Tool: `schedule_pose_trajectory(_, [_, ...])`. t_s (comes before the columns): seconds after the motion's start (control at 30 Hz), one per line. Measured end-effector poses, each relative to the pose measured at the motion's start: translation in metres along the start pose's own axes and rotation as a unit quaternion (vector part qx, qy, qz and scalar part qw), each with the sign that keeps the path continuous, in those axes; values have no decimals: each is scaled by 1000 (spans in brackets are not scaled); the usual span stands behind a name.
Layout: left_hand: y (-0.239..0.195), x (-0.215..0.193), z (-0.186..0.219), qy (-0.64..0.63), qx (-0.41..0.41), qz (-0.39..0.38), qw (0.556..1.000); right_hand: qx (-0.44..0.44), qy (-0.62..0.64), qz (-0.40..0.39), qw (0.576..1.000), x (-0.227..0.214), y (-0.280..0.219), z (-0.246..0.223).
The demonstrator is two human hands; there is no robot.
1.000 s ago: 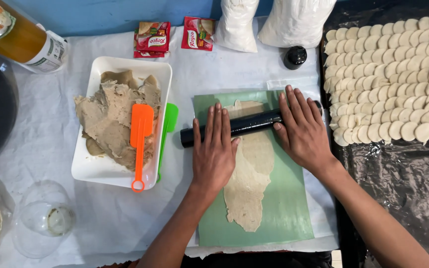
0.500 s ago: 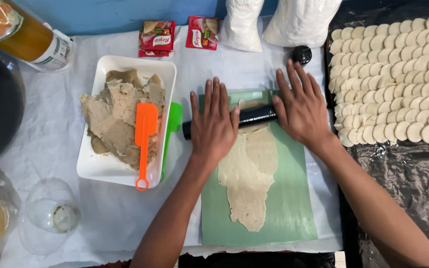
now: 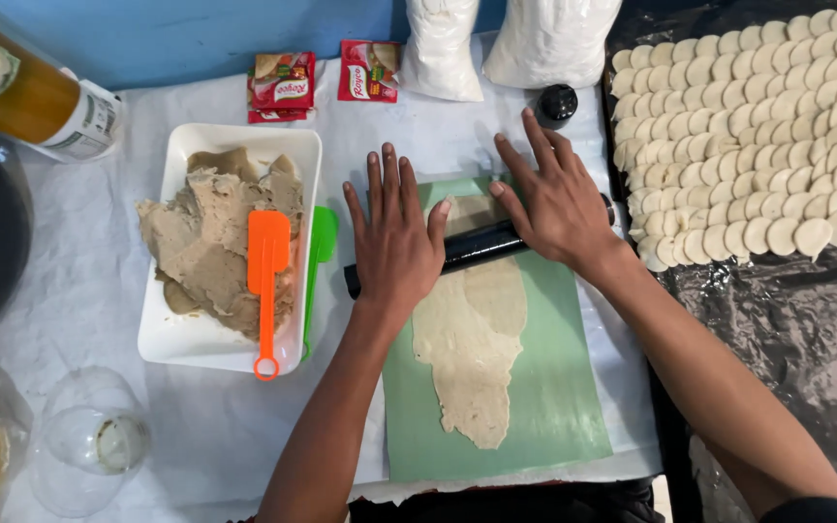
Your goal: Cutting dough into circles using a round cutter and rolling more dough with a rolling pin.
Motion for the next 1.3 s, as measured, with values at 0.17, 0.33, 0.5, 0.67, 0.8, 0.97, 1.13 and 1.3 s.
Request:
schedule_pose_trajectory(0.17, [0,9,-2,-2,-27,-15,1000,-8,-17,9,1000,12,-5,3])
schedule_pose_trajectory(0.33, [-29,15,18,25,-10,-29,999,16,-52,3,999,19,-43,-3])
schedule_pose_trajectory(0.5, [-69,14,38,11,15,-32,999,-5,-45,20,999,19,-87,-16])
schedule_pose_trajectory(0.67, [-90,18,46,-18,17,-50,998,-16,-29,-2,999,21,-107,-17])
schedule_pose_trajectory(0.8, [-55,4,32,-44,15,-37,998,-3,29,-2,1000,13,-71,-6])
schedule_pose_trajectory(0.97, [-10,1,10,-11,-26,12,1000,-6,20,32,999,9,-25,0])
schedule_pose_trajectory(1.13, [-20,4,16,-28,-45,-7,999,20,12,8,1000,15,-39,-3])
schedule_pose_trajectory(1.3, [-62,13,40,13,-29,-40,999,28,-53,17,998,22,-87,-16])
Point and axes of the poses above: each hand's wrist, its own y-axis towards the middle knuckle, its own x-axis out of the palm, z = x × y, the point moved 4 cm from there along y, towards the middle knuckle, and after that the axes turned 15 degrees about -z, right-handed, at the moved point
